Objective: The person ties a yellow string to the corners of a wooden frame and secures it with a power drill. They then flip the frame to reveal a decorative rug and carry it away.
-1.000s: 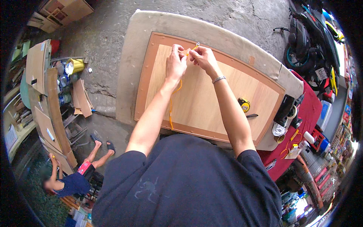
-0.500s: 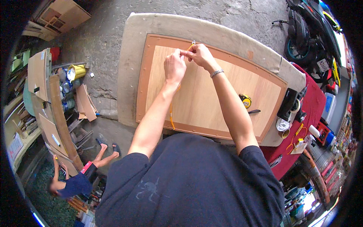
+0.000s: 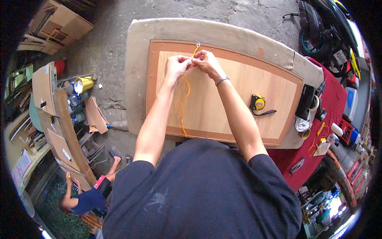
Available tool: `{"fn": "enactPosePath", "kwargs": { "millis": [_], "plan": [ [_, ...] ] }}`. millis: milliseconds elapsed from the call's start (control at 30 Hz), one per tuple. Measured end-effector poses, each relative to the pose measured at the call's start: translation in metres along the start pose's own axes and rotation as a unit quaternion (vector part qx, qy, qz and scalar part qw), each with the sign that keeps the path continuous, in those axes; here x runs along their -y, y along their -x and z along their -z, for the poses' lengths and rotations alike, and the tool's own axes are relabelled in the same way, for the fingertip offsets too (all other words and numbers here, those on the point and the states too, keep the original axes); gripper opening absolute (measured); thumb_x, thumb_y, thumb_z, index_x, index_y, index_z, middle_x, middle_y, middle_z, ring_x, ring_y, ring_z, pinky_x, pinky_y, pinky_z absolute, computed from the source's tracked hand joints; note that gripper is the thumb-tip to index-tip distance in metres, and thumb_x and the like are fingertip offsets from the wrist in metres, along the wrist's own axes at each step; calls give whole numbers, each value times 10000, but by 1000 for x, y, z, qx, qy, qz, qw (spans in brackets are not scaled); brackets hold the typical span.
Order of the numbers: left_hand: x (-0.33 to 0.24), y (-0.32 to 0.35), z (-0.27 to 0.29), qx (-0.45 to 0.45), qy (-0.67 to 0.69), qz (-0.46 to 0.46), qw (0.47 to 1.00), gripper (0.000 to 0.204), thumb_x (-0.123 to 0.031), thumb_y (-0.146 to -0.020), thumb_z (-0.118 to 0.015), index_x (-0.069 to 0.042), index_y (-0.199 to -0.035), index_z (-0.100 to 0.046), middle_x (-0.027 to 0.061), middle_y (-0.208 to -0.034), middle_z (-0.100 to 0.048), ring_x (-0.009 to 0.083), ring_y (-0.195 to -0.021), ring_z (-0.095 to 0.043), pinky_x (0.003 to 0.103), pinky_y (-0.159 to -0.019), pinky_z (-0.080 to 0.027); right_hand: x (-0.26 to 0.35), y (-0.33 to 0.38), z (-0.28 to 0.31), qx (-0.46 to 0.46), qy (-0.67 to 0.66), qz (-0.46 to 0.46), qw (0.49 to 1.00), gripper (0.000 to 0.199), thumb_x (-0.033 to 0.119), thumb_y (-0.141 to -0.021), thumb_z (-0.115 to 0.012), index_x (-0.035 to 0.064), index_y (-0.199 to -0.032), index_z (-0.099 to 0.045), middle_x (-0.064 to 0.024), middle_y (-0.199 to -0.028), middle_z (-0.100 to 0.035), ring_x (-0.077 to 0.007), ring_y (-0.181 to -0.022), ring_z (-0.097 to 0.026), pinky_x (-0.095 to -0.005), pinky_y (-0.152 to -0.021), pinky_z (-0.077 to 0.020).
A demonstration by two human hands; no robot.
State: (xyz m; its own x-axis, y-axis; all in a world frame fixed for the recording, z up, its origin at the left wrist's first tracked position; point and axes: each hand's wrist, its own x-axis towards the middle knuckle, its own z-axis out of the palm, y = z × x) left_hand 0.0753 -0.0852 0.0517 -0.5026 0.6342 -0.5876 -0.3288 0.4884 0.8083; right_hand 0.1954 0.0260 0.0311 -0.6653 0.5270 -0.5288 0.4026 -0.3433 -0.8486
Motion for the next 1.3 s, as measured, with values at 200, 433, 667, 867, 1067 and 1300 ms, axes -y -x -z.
{"fn": "enactPosePath", "kwargs": {
  "millis": [200,433,667,867,1067,1300],
  "plan": [
    [-9,11,-10,-102,-216,-68,969,205,-210,-865,-742,-7,-878,-718,121,-793,-742,166,-703,-716,339,-665,-555,13,19,-12,-181,261,87,944,256,184,-868,-738,-25,-997,-667,-150,-731,-688,-228,-690,-687,-335,-655,-542],
    [-15,26,-29,-152,-319,-156,922,165,-174,-900,-634,-15,-857,-625,187,-771,-696,367,-769,-698,467,-690,-534,3,17,-33,-235,138,86,958,190,170,-883,-716,1,-954,-765,-109,-760,-737,-160,-619,-675,-293,-605,-518],
    [21,14,-36,-164,-67,-137,975,179,-166,-909,-664,-8,-839,-616,121,-745,-688,195,-698,-675,373,-619,-523,-12,6,-24,-22,-388,-160,908,99,181,-922,-712,90,-947,-739,8,-686,-666,-57,-499,-526,-200,-470,-401],
    [31,14,-37,-137,119,-92,979,163,-146,-919,-657,-5,-848,-616,114,-757,-689,158,-701,-669,354,-605,-531,-22,12,-31,11,-473,-117,873,206,252,-972,-668,59,-903,-686,22,-661,-619,-59,-514,-520,-215,-470,-410],
    [13,28,-34,-175,-283,-226,915,194,-196,-924,-648,-14,-864,-616,176,-764,-693,220,-750,-720,397,-630,-538,24,29,-36,-183,-2,-56,982,385,365,-979,-649,-16,-932,-675,-35,-686,-630,-94,-564,-589,-268,-458,-488],
    [18,11,-32,-179,-109,-184,960,222,-195,-924,-664,-10,-822,-594,148,-701,-695,228,-640,-710,382,-562,-536,-9,5,-41,-125,-267,-53,954,219,201,-953,-684,-10,-986,-639,-104,-845,-702,-174,-639,-677,-284,-503,-542]
  ]
}}
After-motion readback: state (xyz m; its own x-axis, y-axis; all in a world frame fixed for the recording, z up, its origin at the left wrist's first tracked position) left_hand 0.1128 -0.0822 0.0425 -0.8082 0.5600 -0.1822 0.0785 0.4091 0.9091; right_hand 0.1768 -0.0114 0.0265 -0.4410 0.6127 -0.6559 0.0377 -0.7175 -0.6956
